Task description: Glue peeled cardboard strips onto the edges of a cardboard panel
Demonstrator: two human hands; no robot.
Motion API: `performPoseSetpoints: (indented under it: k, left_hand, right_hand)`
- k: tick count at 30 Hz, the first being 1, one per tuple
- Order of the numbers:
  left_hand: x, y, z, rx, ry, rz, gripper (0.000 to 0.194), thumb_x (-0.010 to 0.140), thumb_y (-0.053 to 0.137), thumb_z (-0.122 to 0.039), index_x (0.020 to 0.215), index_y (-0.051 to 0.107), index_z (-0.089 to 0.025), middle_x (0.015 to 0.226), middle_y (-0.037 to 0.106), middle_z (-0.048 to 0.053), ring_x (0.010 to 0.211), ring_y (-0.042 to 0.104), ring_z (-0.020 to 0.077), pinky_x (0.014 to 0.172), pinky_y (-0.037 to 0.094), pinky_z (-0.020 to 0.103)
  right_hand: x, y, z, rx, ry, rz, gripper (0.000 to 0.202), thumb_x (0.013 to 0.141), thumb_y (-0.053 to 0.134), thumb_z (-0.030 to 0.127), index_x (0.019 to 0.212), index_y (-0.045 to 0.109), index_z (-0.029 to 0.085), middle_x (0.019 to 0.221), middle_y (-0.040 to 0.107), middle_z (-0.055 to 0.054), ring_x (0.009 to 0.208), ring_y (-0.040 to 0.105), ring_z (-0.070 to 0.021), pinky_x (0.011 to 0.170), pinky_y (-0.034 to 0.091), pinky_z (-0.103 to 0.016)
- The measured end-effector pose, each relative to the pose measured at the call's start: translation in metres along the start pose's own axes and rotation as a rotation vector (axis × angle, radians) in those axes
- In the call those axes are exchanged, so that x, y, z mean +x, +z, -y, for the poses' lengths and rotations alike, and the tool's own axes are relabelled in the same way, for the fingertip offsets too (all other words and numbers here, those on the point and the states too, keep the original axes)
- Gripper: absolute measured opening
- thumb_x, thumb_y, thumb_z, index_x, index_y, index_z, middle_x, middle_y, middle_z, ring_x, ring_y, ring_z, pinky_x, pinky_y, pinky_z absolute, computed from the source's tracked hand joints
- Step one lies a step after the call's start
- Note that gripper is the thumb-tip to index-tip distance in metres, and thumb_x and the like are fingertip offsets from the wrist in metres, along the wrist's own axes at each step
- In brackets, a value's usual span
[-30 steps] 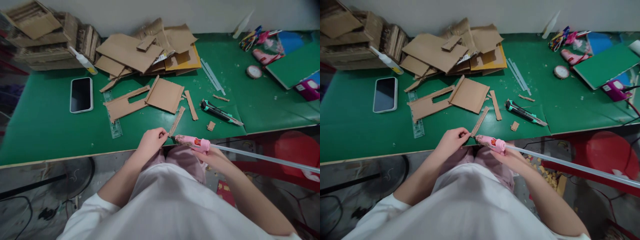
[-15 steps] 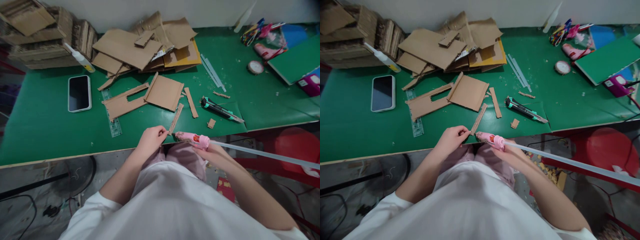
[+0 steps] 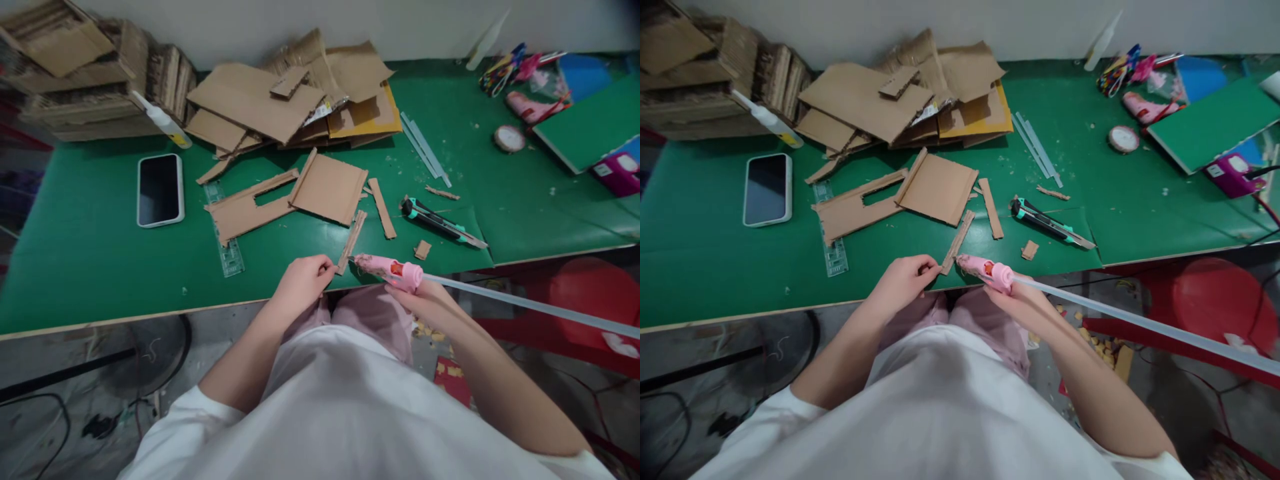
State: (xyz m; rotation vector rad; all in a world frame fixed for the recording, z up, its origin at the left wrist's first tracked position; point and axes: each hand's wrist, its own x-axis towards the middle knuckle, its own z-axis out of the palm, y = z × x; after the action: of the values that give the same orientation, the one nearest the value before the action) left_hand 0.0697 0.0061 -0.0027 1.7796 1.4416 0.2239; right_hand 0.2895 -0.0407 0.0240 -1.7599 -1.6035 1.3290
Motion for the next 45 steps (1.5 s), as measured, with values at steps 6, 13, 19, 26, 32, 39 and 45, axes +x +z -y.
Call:
performPoseSetpoints:
  k: [6,13,19,26,32,39,45]
  left_hand:
    - [-0.001,-0.002,-0.001,0.019,0.017,-0.003,0.026,0.082,0.045,-0.036,0.069,0.059,-0.019,0.048,0.055,-0.002,0.048,0.050,0.0118,0.050,0.026,0.022]
    - [-0.001,-0.002,-0.001,0.019,0.018,-0.002,0.025,0.082,0.046,-0.036,0.069,0.059,-0.020,0.048,0.055,-0.003,0.048,0.050,0.0116,0.051,0.027,0.022]
    - [-0.001,-0.003,-0.002,0.036,0.018,-0.002,0.025,0.082,0.045,-0.035,0.070,0.060,-0.019,0.052,0.057,-0.002,0.050,0.052,0.0120,0.051,0.028,0.022]
    - [-0.001,-0.002,-0.001,0.003,0.015,0.021,0.025,0.082,0.045,-0.036,0.070,0.059,-0.020,0.048,0.055,-0.003,0.047,0.051,0.0112,0.050,0.028,0.022]
    - [-0.002,-0.001,0.000,0.051,0.036,0.005,0.023,0.082,0.045,-0.035,0.071,0.059,-0.021,0.055,0.057,-0.003,0.052,0.051,0.0117,0.051,0.027,0.022]
    - [-0.007,0.008,-0.003,0.171,0.077,-0.066,0.018,0.081,0.046,-0.030,0.072,0.058,-0.020,0.067,0.061,-0.001,0.061,0.053,0.0131,0.053,0.028,0.023]
    - [-0.009,0.011,-0.004,0.196,0.094,-0.082,0.017,0.082,0.045,-0.029,0.074,0.058,-0.020,0.070,0.062,0.000,0.062,0.053,0.0135,0.055,0.029,0.023]
  right_hand:
    - [0.007,-0.003,-0.007,-0.005,-0.024,-0.009,0.031,0.074,0.054,0.031,0.101,0.063,0.019,0.088,0.067,-0.004,0.092,0.060,-0.0250,0.078,0.049,-0.035]
    - [0.000,-0.001,0.006,0.099,-0.018,0.071,0.033,0.073,0.056,0.032,0.102,0.063,0.021,0.092,0.068,-0.003,0.097,0.059,-0.0264,0.083,0.049,-0.037]
    - [-0.002,0.001,0.008,0.152,0.041,0.144,0.037,0.073,0.056,0.036,0.106,0.062,0.021,0.106,0.064,-0.005,0.102,0.057,-0.0259,0.090,0.045,-0.040]
    - [0.010,-0.007,0.004,-0.062,0.132,-0.014,0.029,0.072,0.055,0.036,0.093,0.065,0.018,0.078,0.067,-0.005,0.081,0.062,-0.0242,0.075,0.048,-0.035]
    - [0.019,-0.015,0.004,-0.188,0.191,-0.043,0.029,0.074,0.048,0.042,0.080,0.063,0.017,0.047,0.052,0.000,0.049,0.052,-0.0169,0.049,0.040,-0.027]
    - [0.018,-0.018,0.018,-0.285,0.181,0.015,0.029,0.075,0.046,0.041,0.077,0.060,0.017,0.047,0.048,0.001,0.046,0.047,-0.0144,0.047,0.037,-0.026]
    - [0.005,-0.013,0.015,-0.377,0.114,0.040,0.025,0.075,0.046,0.037,0.065,0.059,0.017,0.049,0.049,0.000,0.054,0.051,-0.0159,0.053,0.040,-0.027]
